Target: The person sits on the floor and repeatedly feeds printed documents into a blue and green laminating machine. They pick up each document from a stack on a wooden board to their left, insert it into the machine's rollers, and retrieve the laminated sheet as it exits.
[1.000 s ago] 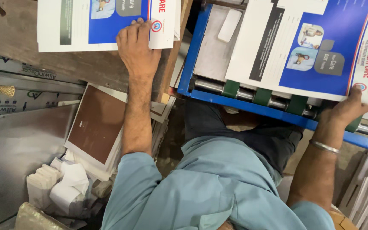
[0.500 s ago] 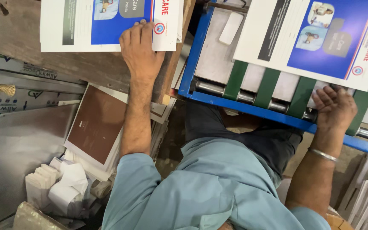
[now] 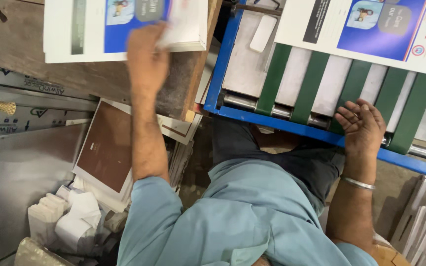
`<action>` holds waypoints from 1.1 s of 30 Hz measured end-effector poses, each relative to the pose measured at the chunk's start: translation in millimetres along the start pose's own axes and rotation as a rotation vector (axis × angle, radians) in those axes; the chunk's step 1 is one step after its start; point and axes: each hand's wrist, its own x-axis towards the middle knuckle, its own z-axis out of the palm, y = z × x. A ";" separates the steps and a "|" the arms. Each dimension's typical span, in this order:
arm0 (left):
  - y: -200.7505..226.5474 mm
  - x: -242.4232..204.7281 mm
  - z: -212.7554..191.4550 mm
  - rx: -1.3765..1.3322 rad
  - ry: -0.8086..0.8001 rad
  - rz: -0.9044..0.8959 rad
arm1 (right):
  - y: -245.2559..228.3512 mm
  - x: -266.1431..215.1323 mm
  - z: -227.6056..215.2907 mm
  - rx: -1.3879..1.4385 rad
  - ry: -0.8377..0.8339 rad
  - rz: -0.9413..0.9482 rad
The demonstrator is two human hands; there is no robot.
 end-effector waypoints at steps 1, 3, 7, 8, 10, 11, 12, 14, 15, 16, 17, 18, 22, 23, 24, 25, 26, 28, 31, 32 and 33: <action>2.7 -1.7 4.8 0.079 -0.025 0.089 | 0.2 1.5 4.6 -0.012 -0.011 0.004; 0.7 -0.1 4.4 0.083 -0.065 0.118 | -0.3 0.6 13.6 -0.037 -0.026 0.013; -3.6 9.0 -5.6 -0.107 0.025 -0.076 | -4.9 -4.9 50.8 -0.056 -0.114 0.022; -0.4 12.1 -4.1 -0.130 0.084 -0.109 | -7.2 -7.0 64.6 -0.057 -0.160 0.015; 21.1 5.4 11.0 -0.035 0.057 -0.020 | -7.5 -18.4 91.4 -0.075 -0.250 0.027; 36.8 0.8 22.8 0.012 0.043 0.024 | -8.2 -20.6 107.2 -0.089 -0.300 0.038; 54.1 -2.3 36.7 0.038 -0.083 0.039 | -8.3 -22.9 122.9 -0.104 -0.349 0.049; 103.7 -12.7 70.7 0.165 -0.240 0.147 | -5.3 -31.4 150.3 -0.067 -0.554 0.055; 130.8 -20.7 80.9 0.198 -0.342 0.192 | -2.8 -34.5 162.4 -0.049 -0.658 0.055; 157.0 -29.2 86.5 0.232 -0.444 0.236 | 2.0 -38.3 172.9 -0.010 -0.608 0.087; 179.0 -32.3 91.3 0.165 -0.445 0.258 | 6.9 -40.4 181.0 0.029 -0.560 0.119; 192.4 -34.1 90.4 0.098 -0.446 0.280 | 9.7 -40.0 185.0 0.067 -0.511 0.151; 207.0 -40.3 58.4 -0.299 -0.481 0.262 | 7.2 -18.6 169.6 0.148 -0.227 0.080; 202.5 -44.2 44.6 -0.466 -0.455 0.274 | 6.0 -11.2 162.6 0.201 -0.222 -0.008; 202.4 -50.4 32.6 -0.648 -0.387 0.295 | 3.4 -4.2 153.8 0.166 -0.145 -0.056; 202.4 -58.9 20.6 -0.830 -0.328 0.332 | -1.8 1.1 141.4 0.131 -0.063 -0.108; 208.3 -70.7 10.5 -1.024 -0.225 0.376 | -4.6 4.4 129.2 0.122 -0.050 -0.187; 230.7 -94.6 4.4 -1.109 0.056 0.650 | -10.1 14.7 105.5 0.078 0.022 -0.303; 263.8 -134.7 13.5 -1.073 0.070 0.840 | -13.9 25.1 56.8 0.093 0.109 -0.363; 273.7 -148.4 17.8 -1.051 -0.002 0.858 | -11.1 30.0 40.5 0.089 0.157 -0.383; 281.1 -159.3 23.4 -1.027 -0.070 0.866 | -9.4 36.8 24.6 0.083 0.203 -0.406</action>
